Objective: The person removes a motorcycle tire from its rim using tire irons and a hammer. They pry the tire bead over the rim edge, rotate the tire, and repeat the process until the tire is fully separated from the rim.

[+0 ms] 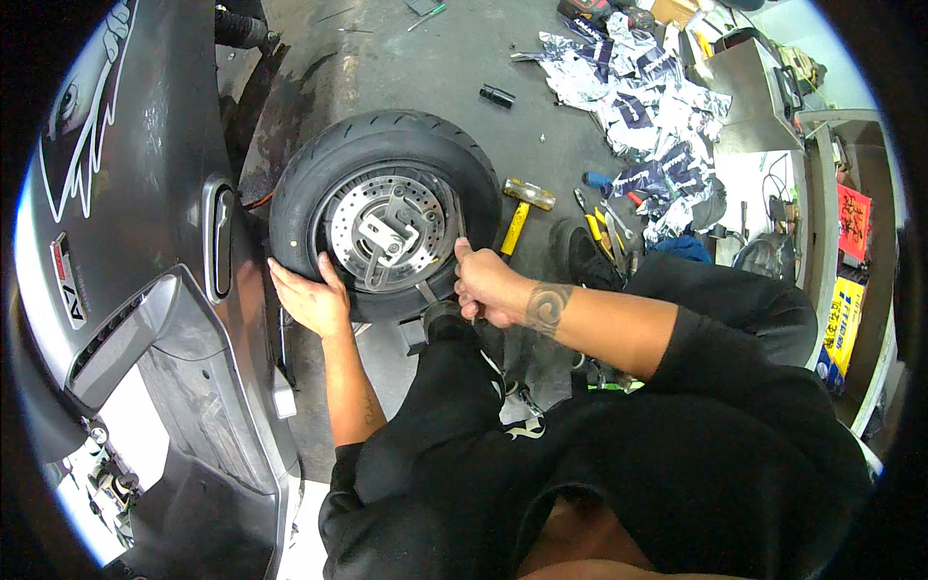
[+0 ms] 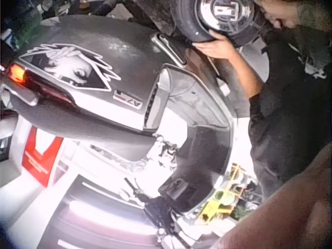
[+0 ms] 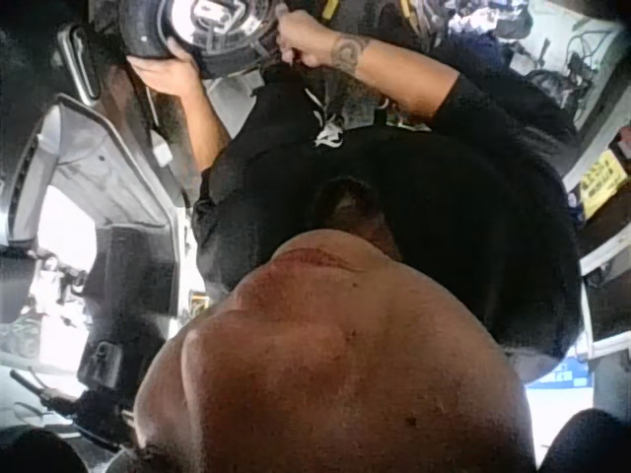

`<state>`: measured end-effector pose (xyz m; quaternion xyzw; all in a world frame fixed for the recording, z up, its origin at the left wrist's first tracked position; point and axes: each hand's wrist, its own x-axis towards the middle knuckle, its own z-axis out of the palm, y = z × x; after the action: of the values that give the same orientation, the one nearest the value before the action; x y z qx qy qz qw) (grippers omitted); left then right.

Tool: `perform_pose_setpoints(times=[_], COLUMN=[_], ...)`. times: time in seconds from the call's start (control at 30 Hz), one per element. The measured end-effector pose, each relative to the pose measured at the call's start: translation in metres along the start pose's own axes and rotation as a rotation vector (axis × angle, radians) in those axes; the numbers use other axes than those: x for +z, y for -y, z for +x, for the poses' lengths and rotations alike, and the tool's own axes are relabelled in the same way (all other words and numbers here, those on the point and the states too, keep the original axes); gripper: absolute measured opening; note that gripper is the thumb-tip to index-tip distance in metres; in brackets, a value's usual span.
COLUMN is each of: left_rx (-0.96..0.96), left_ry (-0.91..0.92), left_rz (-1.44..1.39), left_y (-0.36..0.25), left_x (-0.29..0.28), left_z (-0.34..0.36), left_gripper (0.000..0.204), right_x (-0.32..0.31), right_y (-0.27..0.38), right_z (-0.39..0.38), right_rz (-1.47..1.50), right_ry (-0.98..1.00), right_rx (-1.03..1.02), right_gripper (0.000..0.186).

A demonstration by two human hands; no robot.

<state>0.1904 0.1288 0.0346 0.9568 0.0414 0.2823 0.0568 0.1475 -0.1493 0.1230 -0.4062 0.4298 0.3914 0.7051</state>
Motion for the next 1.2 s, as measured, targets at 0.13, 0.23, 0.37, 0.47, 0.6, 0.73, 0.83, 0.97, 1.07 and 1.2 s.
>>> perform_pose_setpoints(times=[0.13,0.23,0.37,0.47,0.6,0.73,0.83,0.97,1.07,1.2], left_rx=[-0.025,-0.053,-0.042,-0.041,-0.068,-0.048,-0.044,-0.06,-0.063,-0.084], left_ry=[0.054,0.09,0.091,0.074,0.059,0.017,0.018,0.02,0.018,0.041], left_rz=[0.054,0.085,0.095,0.106,0.112,0.111,0.136,0.134,0.141,0.145], left_y=[0.002,0.0,0.001,0.002,0.0,-0.002,-0.001,-0.001,-0.002,-0.001], left_x=[-0.005,-0.007,-0.005,-0.004,-0.003,-0.003,-0.003,-0.003,-0.002,-0.004], left_z=[0.0,0.001,0.002,0.003,0.002,0.002,0.002,0.002,0.003,0.002], left_gripper=[0.092,0.091,0.091,0.09,0.088,0.087,0.087,0.087,0.087,0.087], right_x=[-0.018,-0.03,-0.04,-0.031,0.012,0.032,0.041,0.053,0.057,0.047], right_y=[0.014,0.026,0.038,0.028,-0.024,-0.047,-0.047,-0.045,-0.047,-0.038], right_z=[-0.007,-0.013,-0.02,-0.015,0.013,0.039,0.04,0.03,0.024,0.01], right_rz=[-0.079,-0.093,-0.142,-0.056,-0.029,-0.043,0.018,0.02,-0.014,0.013], right_ry=[0.026,0.073,0.105,0.09,-0.107,-0.192,-0.162,-0.172,-0.176,-0.135], right_rx=[0.104,0.162,0.21,0.164,-0.12,-0.271,-0.253,-0.237,-0.229,-0.183], right_gripper=[0.052,0.049,0.054,0.052,0.049,0.068,0.066,0.059,0.055,0.051])
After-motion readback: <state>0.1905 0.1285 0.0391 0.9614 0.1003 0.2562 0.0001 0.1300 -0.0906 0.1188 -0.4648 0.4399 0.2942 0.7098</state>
